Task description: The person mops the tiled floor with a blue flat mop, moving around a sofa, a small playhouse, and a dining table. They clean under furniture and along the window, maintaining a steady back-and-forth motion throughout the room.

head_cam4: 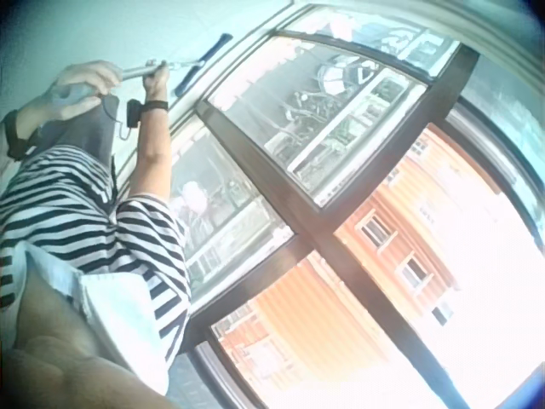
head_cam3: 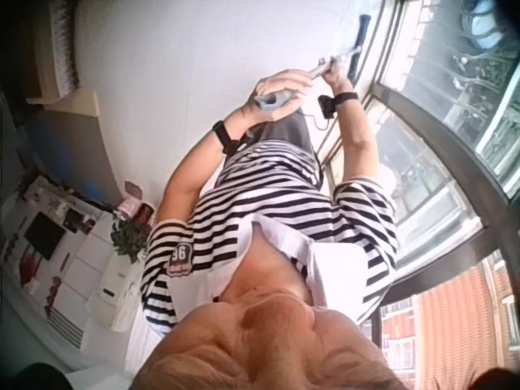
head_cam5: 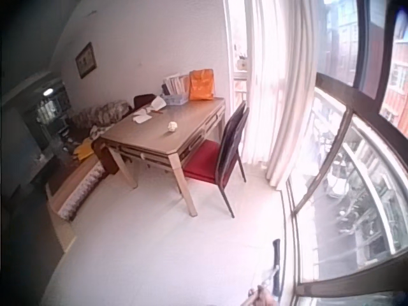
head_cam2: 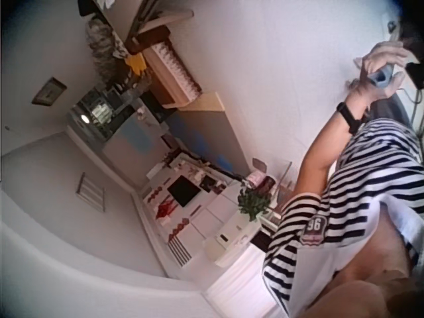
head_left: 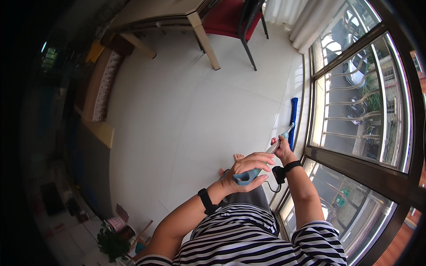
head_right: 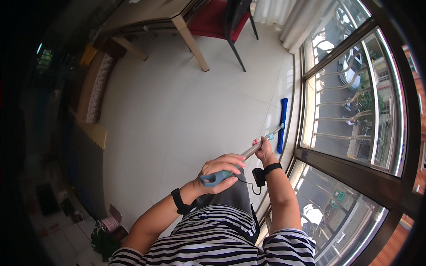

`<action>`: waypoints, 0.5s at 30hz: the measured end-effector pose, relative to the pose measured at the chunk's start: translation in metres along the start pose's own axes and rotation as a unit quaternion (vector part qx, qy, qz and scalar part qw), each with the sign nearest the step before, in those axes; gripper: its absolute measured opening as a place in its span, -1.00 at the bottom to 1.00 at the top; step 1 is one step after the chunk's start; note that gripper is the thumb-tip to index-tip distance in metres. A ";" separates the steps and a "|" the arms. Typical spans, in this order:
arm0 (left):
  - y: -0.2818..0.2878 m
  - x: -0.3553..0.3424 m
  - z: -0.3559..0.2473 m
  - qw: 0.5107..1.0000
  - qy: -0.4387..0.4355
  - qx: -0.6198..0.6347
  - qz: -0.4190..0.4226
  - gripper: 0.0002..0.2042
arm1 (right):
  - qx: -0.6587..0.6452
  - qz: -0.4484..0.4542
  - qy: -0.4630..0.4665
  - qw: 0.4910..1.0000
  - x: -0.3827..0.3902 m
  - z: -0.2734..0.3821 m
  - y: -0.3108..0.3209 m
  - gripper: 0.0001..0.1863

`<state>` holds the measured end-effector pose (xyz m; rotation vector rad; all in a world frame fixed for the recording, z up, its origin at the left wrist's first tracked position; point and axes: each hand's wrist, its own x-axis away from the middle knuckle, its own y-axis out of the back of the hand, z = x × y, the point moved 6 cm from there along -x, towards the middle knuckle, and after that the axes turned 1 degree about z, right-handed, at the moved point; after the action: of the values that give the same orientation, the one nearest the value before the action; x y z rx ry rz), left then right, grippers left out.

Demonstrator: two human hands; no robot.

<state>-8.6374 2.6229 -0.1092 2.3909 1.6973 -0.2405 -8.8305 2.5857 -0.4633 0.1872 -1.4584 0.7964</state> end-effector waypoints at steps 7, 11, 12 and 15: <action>0.053 0.044 0.001 0.998 -0.002 0.023 -0.059 -0.85 | 0.077 -0.035 -0.034 0.996 -0.001 -0.057 -0.036 -0.81; 0.084 0.113 -0.014 0.991 0.021 0.010 -0.128 -0.85 | 0.151 -0.036 -0.052 0.986 0.016 -0.127 -0.053 -0.80; 0.091 0.132 -0.019 0.989 0.025 0.009 -0.145 -0.86 | 0.177 -0.040 -0.047 0.982 0.020 -0.146 -0.054 -0.80; 0.111 0.198 -0.035 0.979 0.030 -0.004 -0.203 -0.86 | 0.237 -0.012 -0.106 0.966 0.025 -0.216 -0.058 -0.78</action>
<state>-8.4670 2.7766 -0.1169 2.0415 2.1985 -0.2211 -8.6245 2.6752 -0.4522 0.6684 -1.4391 1.1247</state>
